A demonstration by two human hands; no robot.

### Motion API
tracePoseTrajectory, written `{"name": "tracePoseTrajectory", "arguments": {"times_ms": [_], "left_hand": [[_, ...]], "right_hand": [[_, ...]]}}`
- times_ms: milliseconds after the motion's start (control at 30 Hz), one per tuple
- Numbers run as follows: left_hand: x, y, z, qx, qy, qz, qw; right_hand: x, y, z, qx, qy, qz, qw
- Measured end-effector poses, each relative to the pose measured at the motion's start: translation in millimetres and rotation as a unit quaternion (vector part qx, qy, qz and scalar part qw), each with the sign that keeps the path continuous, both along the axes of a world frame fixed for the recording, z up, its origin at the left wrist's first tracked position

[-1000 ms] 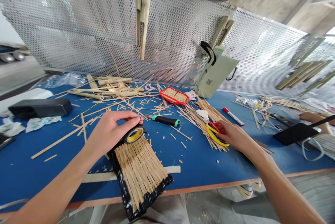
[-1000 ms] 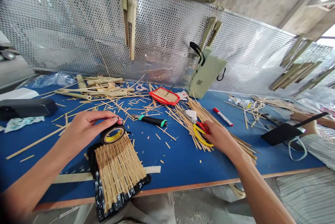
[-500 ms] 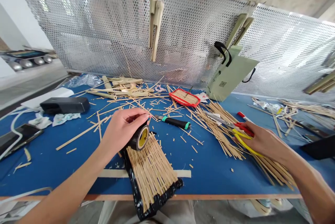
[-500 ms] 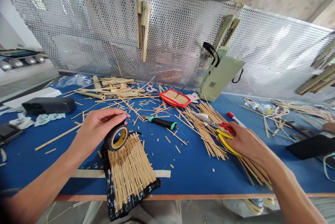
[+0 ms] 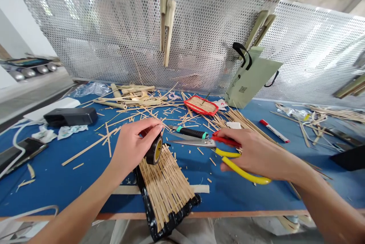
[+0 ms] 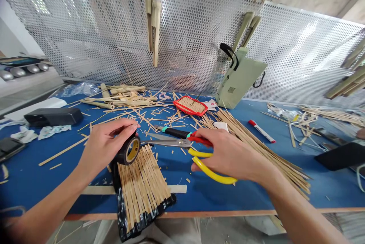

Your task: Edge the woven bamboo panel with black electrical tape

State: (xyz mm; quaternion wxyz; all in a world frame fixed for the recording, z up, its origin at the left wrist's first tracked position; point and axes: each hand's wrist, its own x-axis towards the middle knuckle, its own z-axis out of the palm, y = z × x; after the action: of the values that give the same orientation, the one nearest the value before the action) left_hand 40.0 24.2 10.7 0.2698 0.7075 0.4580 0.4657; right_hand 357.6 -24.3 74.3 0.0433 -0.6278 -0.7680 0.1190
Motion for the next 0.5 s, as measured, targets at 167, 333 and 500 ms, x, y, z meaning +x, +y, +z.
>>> {"name": "tracePoseTrajectory", "arguments": {"times_ms": [167,333,500], "left_hand": [[-2,1,0.5,0.012,0.006,-0.005,1.000],[-5,3,1.2,0.040,-0.007,-0.007,0.999],[-4,5,0.1,0.045,-0.010,-0.034,0.998]], "right_hand": [[-25,15,7.4,-0.030,0.010,0.022,0.999],[-24,20,7.3,-0.045,0.022,0.018,0.999],[-27,22,5.3,-0.020,0.022,0.041,0.999]]}}
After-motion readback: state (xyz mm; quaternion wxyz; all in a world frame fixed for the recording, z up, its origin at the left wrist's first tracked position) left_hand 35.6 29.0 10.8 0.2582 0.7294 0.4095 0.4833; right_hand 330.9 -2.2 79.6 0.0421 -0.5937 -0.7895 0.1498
